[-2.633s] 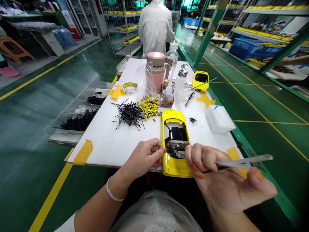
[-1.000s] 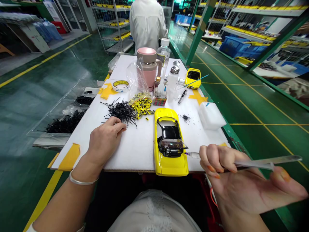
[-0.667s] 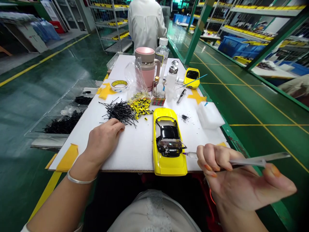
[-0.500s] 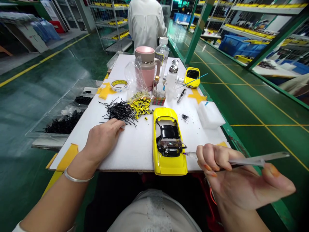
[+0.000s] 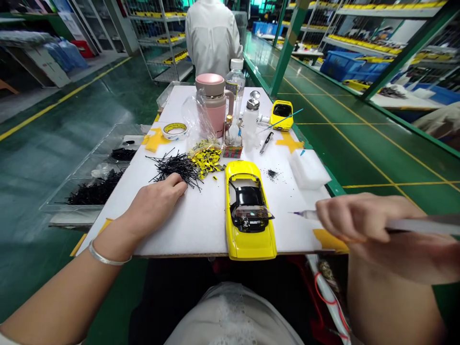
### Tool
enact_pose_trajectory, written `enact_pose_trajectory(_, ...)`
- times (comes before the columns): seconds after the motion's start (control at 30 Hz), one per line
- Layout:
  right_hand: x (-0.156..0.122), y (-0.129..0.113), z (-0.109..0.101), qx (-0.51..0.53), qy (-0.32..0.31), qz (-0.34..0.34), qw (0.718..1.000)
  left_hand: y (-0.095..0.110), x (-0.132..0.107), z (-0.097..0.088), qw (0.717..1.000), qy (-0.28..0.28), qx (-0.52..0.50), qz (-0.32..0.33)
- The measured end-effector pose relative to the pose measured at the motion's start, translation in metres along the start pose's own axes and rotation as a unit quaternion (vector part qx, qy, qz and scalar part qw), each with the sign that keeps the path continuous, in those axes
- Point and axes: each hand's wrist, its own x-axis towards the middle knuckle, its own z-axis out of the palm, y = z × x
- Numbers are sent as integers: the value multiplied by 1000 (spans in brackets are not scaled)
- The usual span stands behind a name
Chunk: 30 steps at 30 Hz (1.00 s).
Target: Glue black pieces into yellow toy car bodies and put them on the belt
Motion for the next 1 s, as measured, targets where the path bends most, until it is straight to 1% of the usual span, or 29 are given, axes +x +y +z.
enact_pose_trajectory(0.07, 7, -4, -7, 21, 28, -4, 999, 0, -1, 4, 1000, 17, -10, 8)
enact_pose_trajectory(0.13, 11, -9, -20, 46, 63, -20, 997, 1, -3, 10, 998, 55, -29, -5)
enact_pose_trajectory(0.17, 13, -10, -28, 58, 84, -32, 994, 2, -5, 12, 995, 86, -47, -14)
enact_pose_trajectory(0.23, 13, -7, -42, 85, 115, -52, 988, 3, -8, 17, 981, 166, -92, -33)
enact_pose_trajectory(0.3, 14, 1, -51, 112, 120, -54, 985, 3, -11, 19, 965, 229, -120, -52)
enact_pose_trajectory(0.37, 16, 13, -53, 139, 101, -45, 984, 2, -15, 20, 954, 263, -132, -57)
enact_pose_trajectory(0.4, 17, 18, -52, 151, 94, -40, 983, 2, -17, 20, 950, 277, -134, -46)
enact_pose_trajectory(0.47, 18, 27, -50, 168, 91, -40, 981, 2, -21, 20, 941, 311, -136, 11)
enact_pose_trajectory(0.53, 19, 32, -47, 178, 99, -40, 978, 2, -24, 19, 933, 329, -130, 64)
enact_pose_trajectory(0.57, 19, 33, -47, 182, 102, -40, 977, 3, -25, 18, 932, 331, -127, 74)
enact_pose_trajectory(0.7, 20, 36, -48, 190, 97, -44, 976, 6, -25, 15, 930, 333, -140, 63)
enact_pose_trajectory(0.8, 20, 37, -49, 189, 100, -49, 976, 6, -25, 15, 928, 333, -155, 66)
enact_pose_trajectory(1.0, 20, 36, -47, 180, 93, -50, 978, 3, -26, 19, 928, 331, -154, 78)
